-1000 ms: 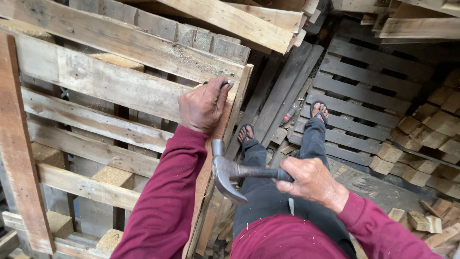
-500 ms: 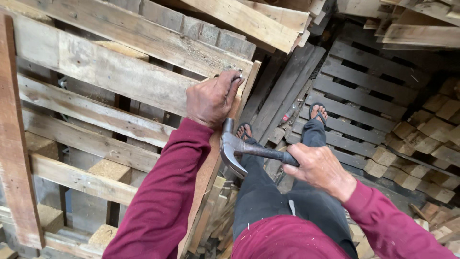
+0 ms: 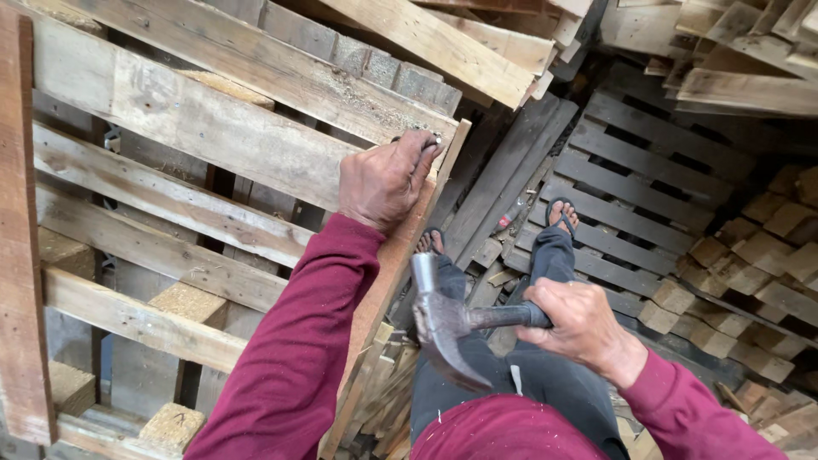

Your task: The person assembles a wooden pallet by placing planks and blocks onto a pallet frame. They use a hammer to drive nails into the wood to secure the components.

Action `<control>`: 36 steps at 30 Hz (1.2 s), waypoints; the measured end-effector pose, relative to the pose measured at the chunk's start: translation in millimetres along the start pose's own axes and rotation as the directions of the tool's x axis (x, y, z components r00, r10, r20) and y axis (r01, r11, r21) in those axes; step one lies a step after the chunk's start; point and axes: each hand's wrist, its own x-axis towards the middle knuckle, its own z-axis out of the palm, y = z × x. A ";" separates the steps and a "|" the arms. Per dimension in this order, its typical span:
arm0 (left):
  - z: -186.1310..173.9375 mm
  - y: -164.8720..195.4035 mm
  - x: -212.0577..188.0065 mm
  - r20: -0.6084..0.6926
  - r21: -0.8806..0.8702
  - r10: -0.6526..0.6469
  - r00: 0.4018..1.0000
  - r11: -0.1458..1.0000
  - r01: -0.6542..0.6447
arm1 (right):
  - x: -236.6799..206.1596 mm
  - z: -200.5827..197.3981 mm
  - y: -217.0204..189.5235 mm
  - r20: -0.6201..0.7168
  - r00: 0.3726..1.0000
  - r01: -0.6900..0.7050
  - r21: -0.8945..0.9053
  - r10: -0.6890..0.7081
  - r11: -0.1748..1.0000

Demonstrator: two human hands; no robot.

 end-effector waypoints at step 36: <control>-11.9 31.3 -49.0 -0.272 -0.522 -0.456 0.847 0.810 0.268 | -16.1 41.4 -82.0 0.453 0.734 -0.386 0.891 0.506 -0.238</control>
